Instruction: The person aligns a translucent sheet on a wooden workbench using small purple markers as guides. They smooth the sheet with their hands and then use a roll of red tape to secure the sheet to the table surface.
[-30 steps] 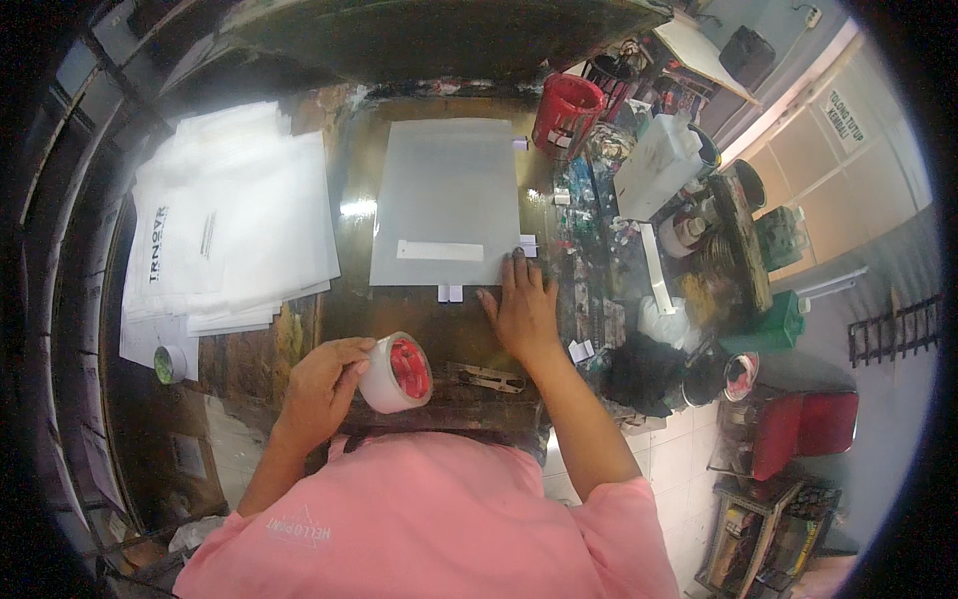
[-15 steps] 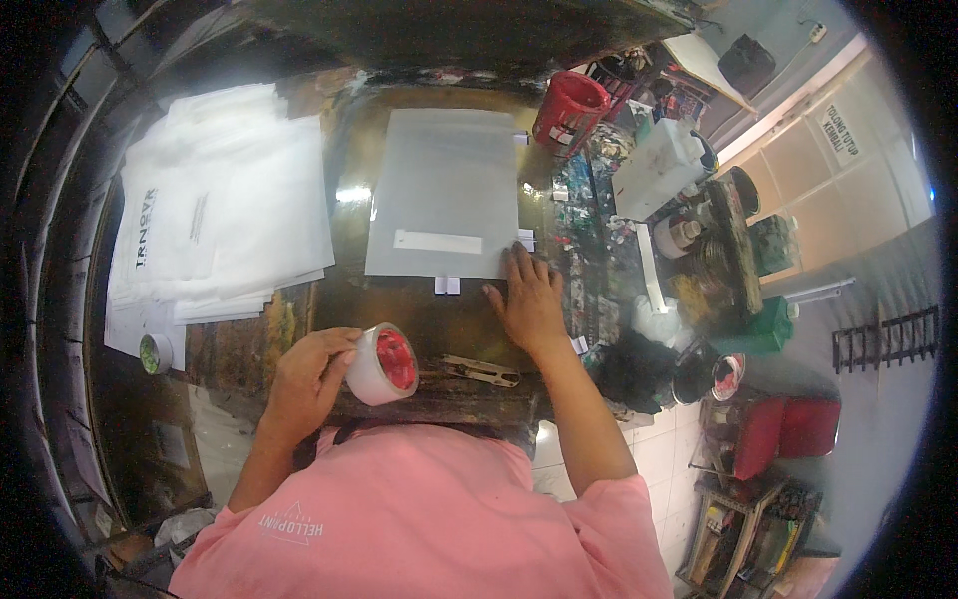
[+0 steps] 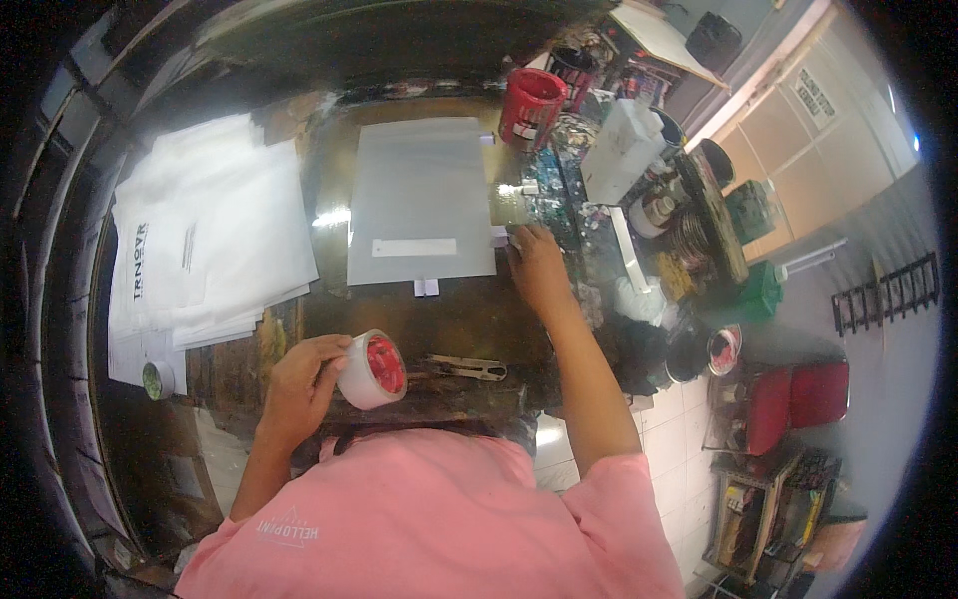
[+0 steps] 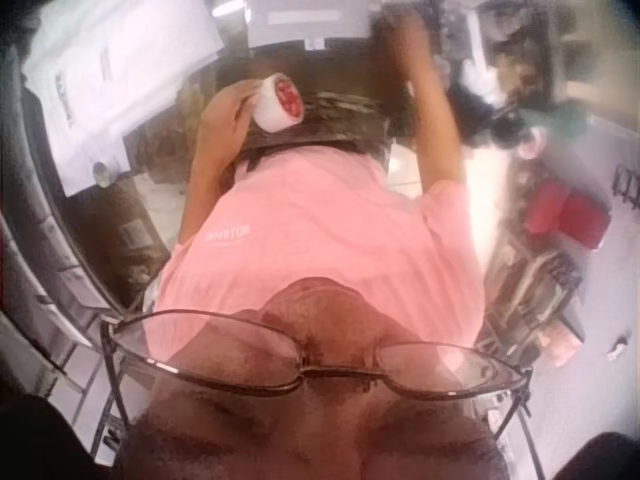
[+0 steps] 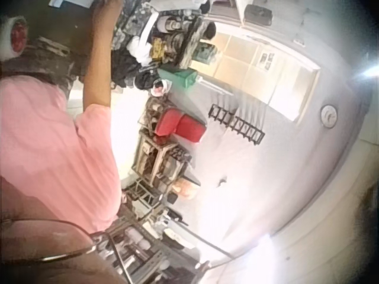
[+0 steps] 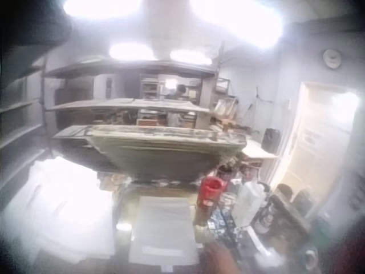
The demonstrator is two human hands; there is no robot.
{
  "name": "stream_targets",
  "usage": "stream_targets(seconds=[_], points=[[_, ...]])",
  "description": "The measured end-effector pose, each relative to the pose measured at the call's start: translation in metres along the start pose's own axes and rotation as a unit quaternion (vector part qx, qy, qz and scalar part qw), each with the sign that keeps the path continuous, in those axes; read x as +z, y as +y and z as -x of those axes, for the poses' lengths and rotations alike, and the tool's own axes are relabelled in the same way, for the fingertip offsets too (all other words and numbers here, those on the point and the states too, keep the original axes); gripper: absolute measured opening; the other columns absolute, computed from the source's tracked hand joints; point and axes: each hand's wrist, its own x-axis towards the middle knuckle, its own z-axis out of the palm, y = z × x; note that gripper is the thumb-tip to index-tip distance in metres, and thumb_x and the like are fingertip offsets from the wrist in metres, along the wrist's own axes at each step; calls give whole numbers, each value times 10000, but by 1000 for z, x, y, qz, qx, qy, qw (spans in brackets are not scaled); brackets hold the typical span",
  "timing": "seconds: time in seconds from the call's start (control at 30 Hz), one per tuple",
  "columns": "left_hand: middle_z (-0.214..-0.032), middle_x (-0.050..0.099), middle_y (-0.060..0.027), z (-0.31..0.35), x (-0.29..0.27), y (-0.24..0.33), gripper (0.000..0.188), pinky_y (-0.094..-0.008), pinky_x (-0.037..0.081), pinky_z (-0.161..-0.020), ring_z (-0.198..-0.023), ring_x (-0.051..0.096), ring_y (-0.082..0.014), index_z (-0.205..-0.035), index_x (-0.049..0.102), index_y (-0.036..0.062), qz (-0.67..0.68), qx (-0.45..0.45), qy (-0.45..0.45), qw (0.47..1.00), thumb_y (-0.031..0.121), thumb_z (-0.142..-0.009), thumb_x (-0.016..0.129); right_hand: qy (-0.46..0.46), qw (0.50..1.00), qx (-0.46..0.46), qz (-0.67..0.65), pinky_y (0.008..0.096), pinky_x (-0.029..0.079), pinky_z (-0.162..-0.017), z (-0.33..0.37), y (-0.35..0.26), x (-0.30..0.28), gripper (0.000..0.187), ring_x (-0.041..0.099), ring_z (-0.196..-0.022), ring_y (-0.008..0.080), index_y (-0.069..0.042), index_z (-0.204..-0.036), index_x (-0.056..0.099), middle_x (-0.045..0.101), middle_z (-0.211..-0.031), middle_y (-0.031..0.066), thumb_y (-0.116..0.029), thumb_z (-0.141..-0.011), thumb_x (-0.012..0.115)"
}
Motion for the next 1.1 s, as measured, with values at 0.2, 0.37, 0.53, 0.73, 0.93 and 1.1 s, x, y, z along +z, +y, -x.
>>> stream_targets(seconds=[0.2, 0.37, 0.53, 0.73, 0.93, 1.1], points=[[-1133, 739, -173, -6, 3, 9, 131, -428, 554, -903, -1038, 706, -359, -1081, 681, -16, -26, 9, -13, 1000, 30, -958, 668, -31, 999, -45, 0, 486, 525, -948, -19, 25, 23, 201, 637, -1057, 422, 1, -1059, 726, 693, -1058, 203, -48, -869, 688], [-1138, 747, -171, -5, 8, 12, 119, -430, 550, -911, -1042, 715, -353, -1071, 687, -4, -26, -18, -15, 999, 59, -974, 659, -51, 998, -40, 3, 464, 527, -937, -22, 26, 24, 144, 646, -1027, 389, -12, -987, 747, 703, -1022, 167, -74, -867, 698], [-1142, 745, -169, -10, 12, 11, 114, -424, 550, -912, -1043, 717, -348, -1067, 679, -4, -27, -6, -32, 999, 59, -974, 661, -38, 998, -45, 1, 458, 532, -911, -19, 32, 27, 111, 651, -1012, 371, -25, -952, 751, 709, -1009, 137, -81, -870, 703], [-1121, 742, -168, -20, 16, 16, 95, -423, 560, -885, -1022, 714, -352, -1044, 665, -11, -25, 6, -32, 999, 27, -957, 674, 1, 998, -55, -31, 457, 551, -837, -16, 36, 28, 81, 674, -954, 365, -27, -934, 741, 718, -967, 129, -74, -885, 697], [-1120, 743, -168, -21, 15, 18, 93, -422, 562, -880, -1024, 715, -351, -1038, 662, -14, -20, 15, -33, 999, 13, -950, 676, 25, 996, -32, -82, 444, 553, -818, -13, 37, 30, 74, 686, -930, 373, -10, -933, 734, 720, -957, 143, -48, -871, 719], [-1117, 742, -170, -16, 14, 18, 106, -422, 565, -867, -1014, 714, -356, -1038, 661, -18, -22, 19, -41, 999, 0, -936, 686, 31, 994, -7, -107, 430, 554, -840, -11, 41, 32, 113, 685, -952, 382, -3, -961, 742, 723, -982, 154, -49, -858, 733]])
